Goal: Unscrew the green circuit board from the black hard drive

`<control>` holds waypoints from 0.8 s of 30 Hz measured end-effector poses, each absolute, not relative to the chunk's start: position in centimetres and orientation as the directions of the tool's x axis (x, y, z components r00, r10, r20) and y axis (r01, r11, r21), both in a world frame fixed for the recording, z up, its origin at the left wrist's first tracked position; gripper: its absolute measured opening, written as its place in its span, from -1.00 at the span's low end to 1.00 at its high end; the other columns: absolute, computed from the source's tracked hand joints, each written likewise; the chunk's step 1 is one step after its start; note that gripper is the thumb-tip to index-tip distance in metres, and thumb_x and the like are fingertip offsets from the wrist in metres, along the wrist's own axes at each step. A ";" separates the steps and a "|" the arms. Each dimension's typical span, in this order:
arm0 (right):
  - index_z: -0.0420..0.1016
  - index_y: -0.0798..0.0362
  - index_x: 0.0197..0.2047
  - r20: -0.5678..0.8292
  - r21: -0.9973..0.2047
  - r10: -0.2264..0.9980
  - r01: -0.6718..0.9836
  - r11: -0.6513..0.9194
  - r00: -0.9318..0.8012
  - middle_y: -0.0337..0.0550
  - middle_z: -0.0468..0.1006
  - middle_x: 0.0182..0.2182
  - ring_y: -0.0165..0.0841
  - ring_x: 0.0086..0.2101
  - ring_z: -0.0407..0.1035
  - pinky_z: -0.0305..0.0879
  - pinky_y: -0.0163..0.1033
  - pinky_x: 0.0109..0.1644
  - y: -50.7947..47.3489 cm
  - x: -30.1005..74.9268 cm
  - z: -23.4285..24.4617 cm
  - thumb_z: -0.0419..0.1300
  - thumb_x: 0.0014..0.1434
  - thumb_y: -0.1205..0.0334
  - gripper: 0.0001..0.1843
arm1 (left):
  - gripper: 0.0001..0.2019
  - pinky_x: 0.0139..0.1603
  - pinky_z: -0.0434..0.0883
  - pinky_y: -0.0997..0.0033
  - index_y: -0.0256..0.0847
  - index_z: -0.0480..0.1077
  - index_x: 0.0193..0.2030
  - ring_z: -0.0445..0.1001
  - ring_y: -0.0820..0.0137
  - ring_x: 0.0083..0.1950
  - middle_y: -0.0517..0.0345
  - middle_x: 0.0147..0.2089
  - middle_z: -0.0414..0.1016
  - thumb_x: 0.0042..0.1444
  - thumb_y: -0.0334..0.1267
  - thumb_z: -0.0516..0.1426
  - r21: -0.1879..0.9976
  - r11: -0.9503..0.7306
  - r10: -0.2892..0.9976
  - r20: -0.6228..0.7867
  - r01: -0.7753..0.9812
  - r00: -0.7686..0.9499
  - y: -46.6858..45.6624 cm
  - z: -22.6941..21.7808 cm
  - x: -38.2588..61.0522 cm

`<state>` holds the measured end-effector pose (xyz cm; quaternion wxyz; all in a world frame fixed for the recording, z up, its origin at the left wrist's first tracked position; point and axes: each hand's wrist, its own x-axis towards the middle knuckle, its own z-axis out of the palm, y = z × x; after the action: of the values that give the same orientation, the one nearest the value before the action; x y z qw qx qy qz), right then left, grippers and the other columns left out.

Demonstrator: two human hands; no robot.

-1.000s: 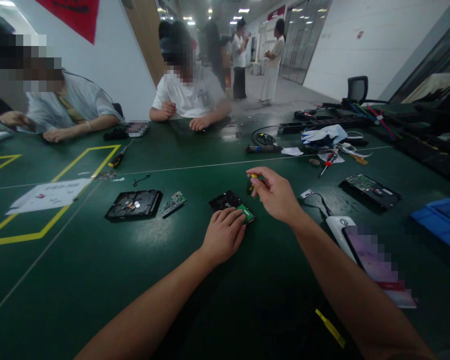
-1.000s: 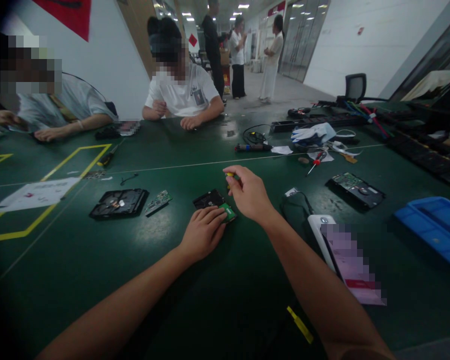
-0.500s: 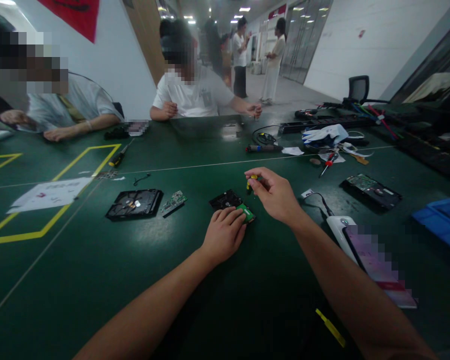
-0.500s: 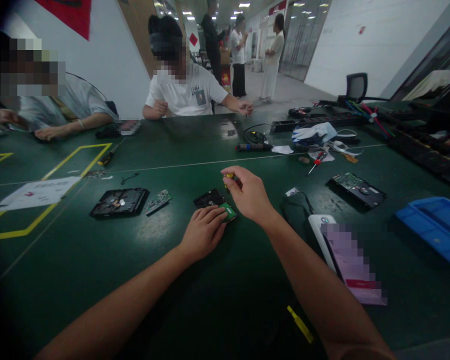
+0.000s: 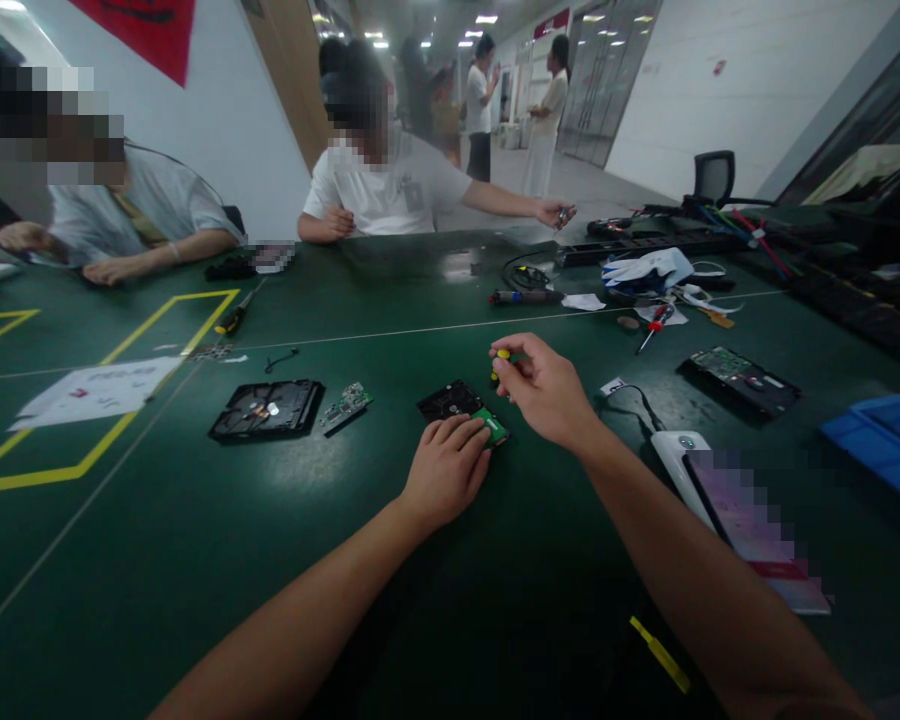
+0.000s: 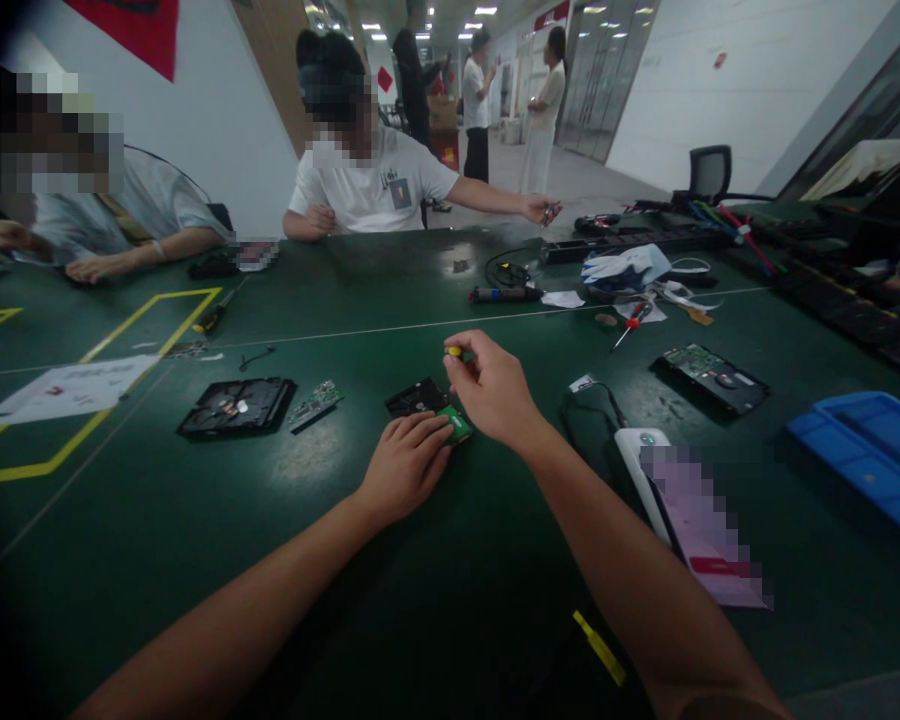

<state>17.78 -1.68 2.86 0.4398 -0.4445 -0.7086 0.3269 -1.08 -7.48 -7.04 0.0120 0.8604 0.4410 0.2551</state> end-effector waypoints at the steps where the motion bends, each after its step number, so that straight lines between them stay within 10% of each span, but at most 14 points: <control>1: 0.47 -0.06 0.11 0.324 -0.858 0.920 0.341 0.383 -0.219 -0.12 0.60 -0.11 -0.33 -0.35 0.51 0.45 -0.14 -0.23 -1.7 17.7 2.8 0.18 0.39 0.03 -0.70 | -0.65 0.29 0.33 -0.09 -0.10 0.43 0.27 0.38 0.08 0.33 0.03 0.28 0.52 0.42 -0.18 0.04 0.245 -0.612 0.764 0.429 0.752 0.482 -7.5 -7.0 -1.1; 24: 0.44 -0.10 0.18 0.370 -0.828 0.896 0.350 0.439 -0.246 -0.13 0.58 -0.09 -0.35 -0.36 0.51 0.45 -0.16 -0.27 -1.4 18.0 2.5 0.12 0.42 0.13 -0.69 | -0.64 0.28 0.33 -0.09 -0.11 0.42 0.28 0.38 0.08 0.32 0.02 0.29 0.51 0.43 -0.18 0.03 0.241 -0.611 0.766 0.420 0.754 0.487 -7.5 -7.0 -1.1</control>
<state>17.99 -1.41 2.51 0.4390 -0.4291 -0.7256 0.3107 -1.10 -7.49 -6.99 0.0122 0.8621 0.4408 0.2496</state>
